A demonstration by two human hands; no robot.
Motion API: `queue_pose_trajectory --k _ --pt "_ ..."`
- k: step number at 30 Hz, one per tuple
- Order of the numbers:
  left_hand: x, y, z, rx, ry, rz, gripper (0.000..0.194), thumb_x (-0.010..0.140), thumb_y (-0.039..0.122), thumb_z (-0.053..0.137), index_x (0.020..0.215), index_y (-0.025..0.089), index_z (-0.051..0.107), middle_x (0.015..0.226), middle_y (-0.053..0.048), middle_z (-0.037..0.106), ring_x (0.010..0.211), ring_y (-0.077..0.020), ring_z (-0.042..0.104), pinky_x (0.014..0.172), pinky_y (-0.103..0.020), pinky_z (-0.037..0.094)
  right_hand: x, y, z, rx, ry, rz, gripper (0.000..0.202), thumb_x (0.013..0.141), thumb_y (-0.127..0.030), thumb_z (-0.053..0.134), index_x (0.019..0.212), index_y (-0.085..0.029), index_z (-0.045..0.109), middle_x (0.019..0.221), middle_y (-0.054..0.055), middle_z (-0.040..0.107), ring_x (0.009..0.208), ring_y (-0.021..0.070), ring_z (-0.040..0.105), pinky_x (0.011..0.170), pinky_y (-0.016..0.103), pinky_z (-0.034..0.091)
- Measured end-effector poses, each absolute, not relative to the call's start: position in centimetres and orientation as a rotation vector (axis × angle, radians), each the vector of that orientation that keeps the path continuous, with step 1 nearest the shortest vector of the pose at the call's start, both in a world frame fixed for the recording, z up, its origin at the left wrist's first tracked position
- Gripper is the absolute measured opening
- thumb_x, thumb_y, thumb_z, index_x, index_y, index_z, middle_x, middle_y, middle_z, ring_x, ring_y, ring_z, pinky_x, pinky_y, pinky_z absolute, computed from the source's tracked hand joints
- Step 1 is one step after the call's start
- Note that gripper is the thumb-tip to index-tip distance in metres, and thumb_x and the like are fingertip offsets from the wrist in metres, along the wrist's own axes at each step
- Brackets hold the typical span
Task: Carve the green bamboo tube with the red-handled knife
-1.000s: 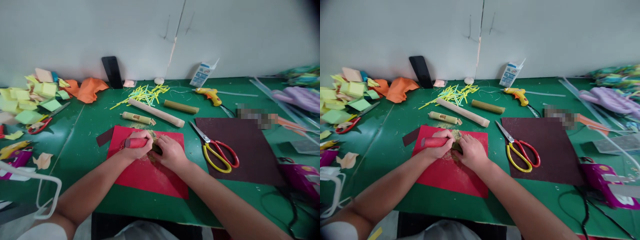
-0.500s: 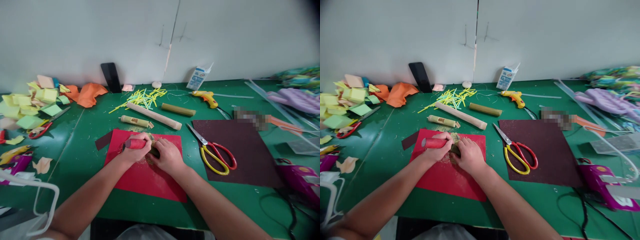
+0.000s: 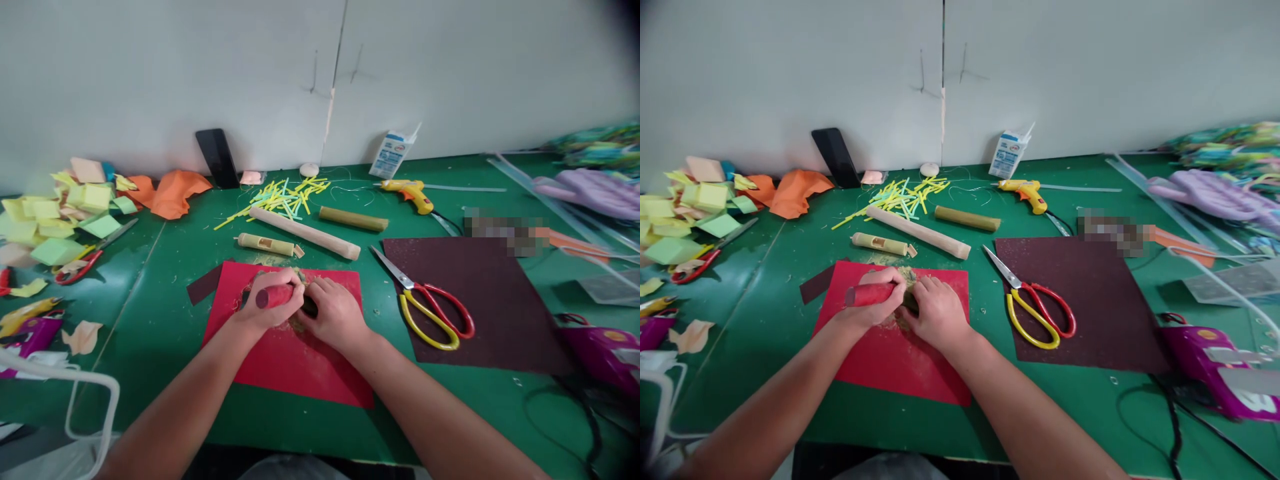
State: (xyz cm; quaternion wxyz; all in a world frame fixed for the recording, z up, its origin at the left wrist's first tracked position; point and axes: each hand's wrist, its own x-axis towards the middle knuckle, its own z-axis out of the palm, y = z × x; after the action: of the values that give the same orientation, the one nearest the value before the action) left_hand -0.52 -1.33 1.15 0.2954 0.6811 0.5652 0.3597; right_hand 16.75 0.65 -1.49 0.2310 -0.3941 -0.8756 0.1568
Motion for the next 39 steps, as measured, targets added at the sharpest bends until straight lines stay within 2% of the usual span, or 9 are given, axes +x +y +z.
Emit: queue_pose_trajectory --k 7,12,16,23,39 --pt "0.1 -0.4 0.0 1.66 1.573 1.002 0.02 0.088 0.033 0.054 0.073 0.02 0.053 0.067 0.003 0.058 0.064 -0.0127 0.055 0.063 -0.025 0.045 16.8 0.7 -1.2 -1.119 -2.413 0.509 0.023 0.085 -0.038 0.065 0.083 -0.015 0.065 0.084 0.009 0.067 0.079 0.0221 0.058 0.069 0.033 0.039" --pt "0.8 -0.2 -0.1 1.618 1.602 1.017 0.02 0.087 0.033 0.054 0.071 0.02 0.051 0.063 0.004 0.051 0.063 -0.013 0.051 0.063 -0.026 0.044 16.8 0.9 -1.1 -1.135 -2.415 0.55 0.022 0.085 -0.035 0.064 0.09 -0.013 0.067 0.087 0.011 0.068 0.081 0.0237 0.06 0.072 0.035 0.042" --pt "0.5 -0.5 0.1 1.626 1.551 1.053 0.02 0.088 0.031 0.049 0.071 0.02 0.05 0.066 0.003 0.054 0.064 -0.0129 0.053 0.063 -0.025 0.045 16.9 0.8 -1.0 -1.147 -2.427 0.588 0.024 0.084 -0.037 0.066 0.09 -0.014 0.069 0.086 0.011 0.068 0.082 0.0242 0.059 0.072 0.036 0.043" --pt "-1.1 -1.3 0.1 1.715 1.454 1.028 0.016 0.086 0.029 0.055 0.074 0.019 0.06 0.071 0.001 0.064 0.069 -0.0136 0.06 0.067 -0.026 0.045 16.7 0.6 -1.1 -1.154 -2.436 0.624 0.028 0.083 -0.039 0.069 0.097 -0.014 0.071 0.089 0.01 0.068 0.084 0.0249 0.06 0.073 0.036 0.043" --pt "-1.5 -1.3 0.5 1.743 1.443 1.009 0.016 0.088 0.029 0.055 0.077 0.02 0.062 0.072 0.001 0.067 0.07 -0.0136 0.062 0.066 -0.025 0.047 16.9 0.7 -0.7 -1.126 -2.407 0.676 0.026 0.081 -0.037 0.074 0.097 -0.016 0.071 0.09 0.009 0.069 0.084 0.0238 0.06 0.073 0.035 0.044"
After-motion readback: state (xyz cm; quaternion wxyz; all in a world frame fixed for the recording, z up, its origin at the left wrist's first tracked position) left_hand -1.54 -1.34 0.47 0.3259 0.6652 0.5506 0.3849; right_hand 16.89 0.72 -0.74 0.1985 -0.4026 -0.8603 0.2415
